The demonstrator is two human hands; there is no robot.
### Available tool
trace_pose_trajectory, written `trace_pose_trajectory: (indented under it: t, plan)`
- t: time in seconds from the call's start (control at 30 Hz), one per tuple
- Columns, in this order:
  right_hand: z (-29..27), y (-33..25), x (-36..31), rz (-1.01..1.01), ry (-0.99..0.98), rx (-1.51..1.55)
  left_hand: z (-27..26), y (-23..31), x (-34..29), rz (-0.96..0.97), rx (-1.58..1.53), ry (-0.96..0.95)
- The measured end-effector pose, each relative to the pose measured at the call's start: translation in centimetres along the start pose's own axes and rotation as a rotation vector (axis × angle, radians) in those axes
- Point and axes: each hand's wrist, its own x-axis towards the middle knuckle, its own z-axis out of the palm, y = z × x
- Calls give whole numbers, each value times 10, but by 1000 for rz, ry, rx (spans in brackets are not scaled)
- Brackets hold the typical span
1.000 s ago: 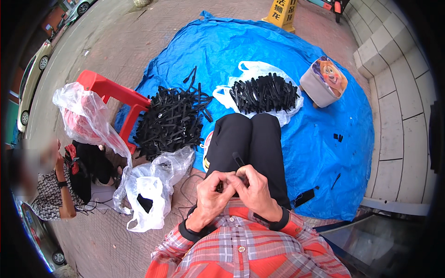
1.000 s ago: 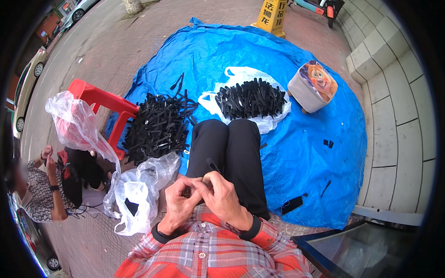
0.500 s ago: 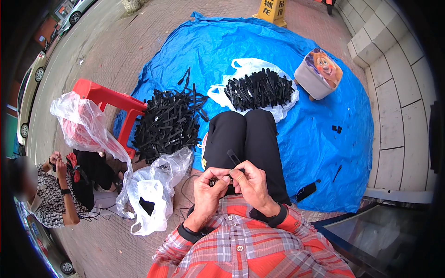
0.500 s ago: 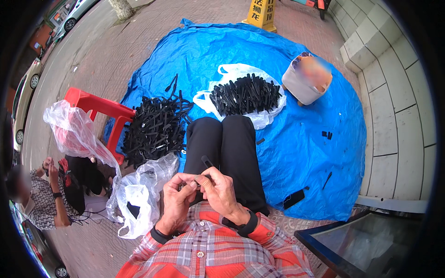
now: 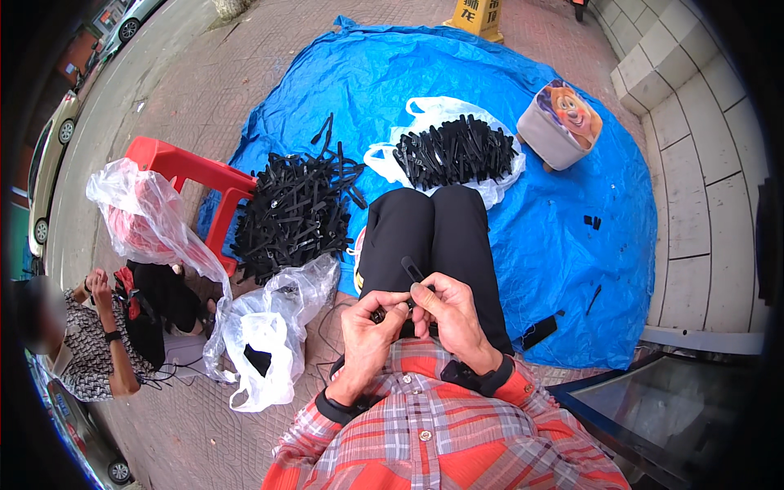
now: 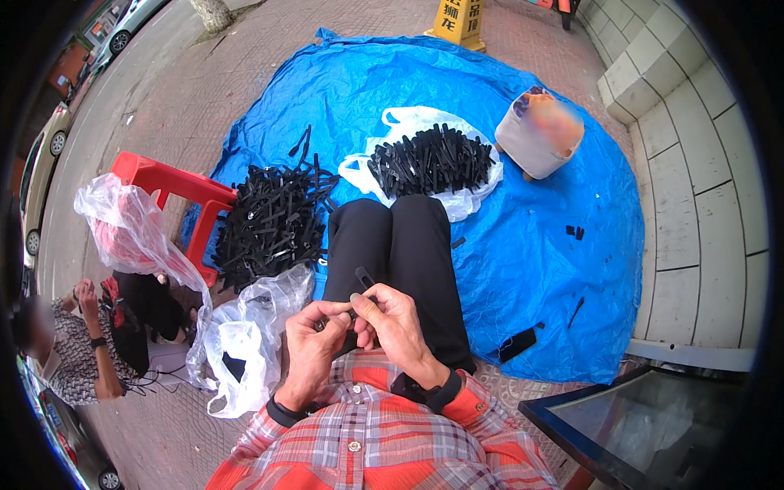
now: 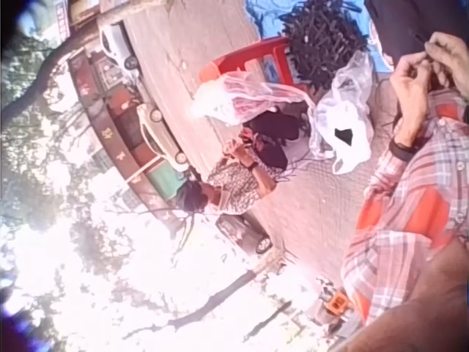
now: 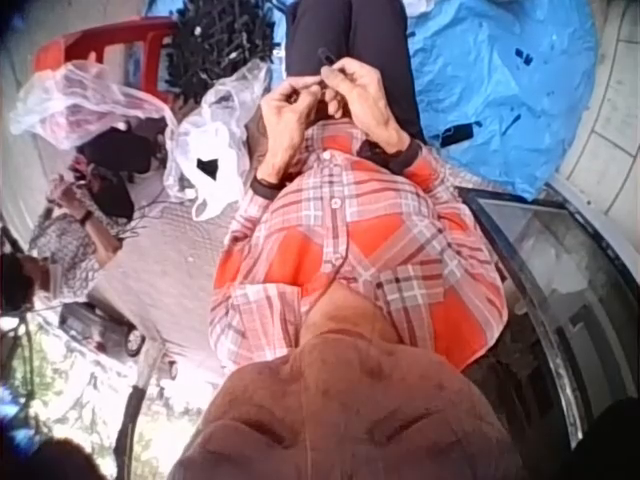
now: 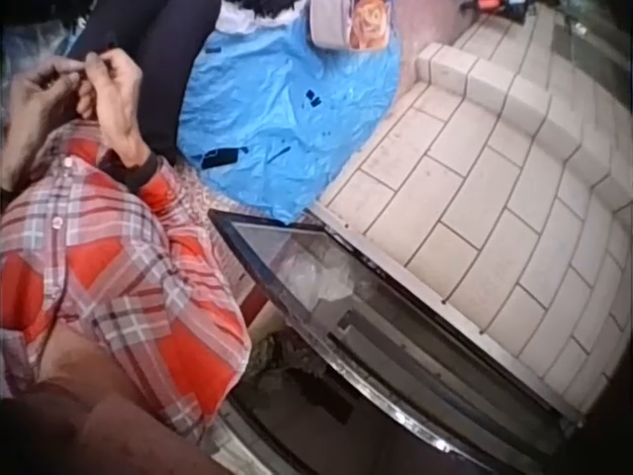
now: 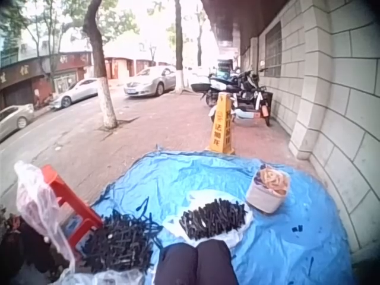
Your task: Assembling black shoe straps by attaching buckles and plastic clips.
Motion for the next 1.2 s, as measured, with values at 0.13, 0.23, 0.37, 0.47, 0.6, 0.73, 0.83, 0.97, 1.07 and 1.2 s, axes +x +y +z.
trace_pose_trajectory:
  t: [0.13, 0.23, 0.37, 0.47, 0.6, 0.73, 0.83, 0.97, 1.07, 1.2]
  plan:
    - [-1, -3, 2, 32, -11, 18, -2, -2, 2, -21, 44, 1]
    - [-1, -3, 3, 38, -29, 31, -4, -4, 3, -25, 56, -3]
    - [-1, -4, 5, 50, -46, -19, -6, 4, 5, -80, 105, -28]
    - [0, -6, 6, 40, -51, -76, -6, 5, 6, -76, 139, -31]
    - [-1, -3, 6, 10, -52, -150, -9, 1, 9, -6, 206, -57]
    - [3, -2, 4, -7, -32, -229, -12, -4, 11, -15, 243, -72]
    - [10, -2, 1, -79, 68, -524, -13, -8, 13, 12, 261, -45]
    - [11, 4, -3, -895, 41, -1068, -13, -12, 8, 193, 297, 41]
    - [11, 7, -3, -1020, -61, -1103, -14, -14, 3, 183, 169, 83]
    - [14, 7, -7, -1101, -85, -1138, -11, -9, 0, 199, 78, 113]
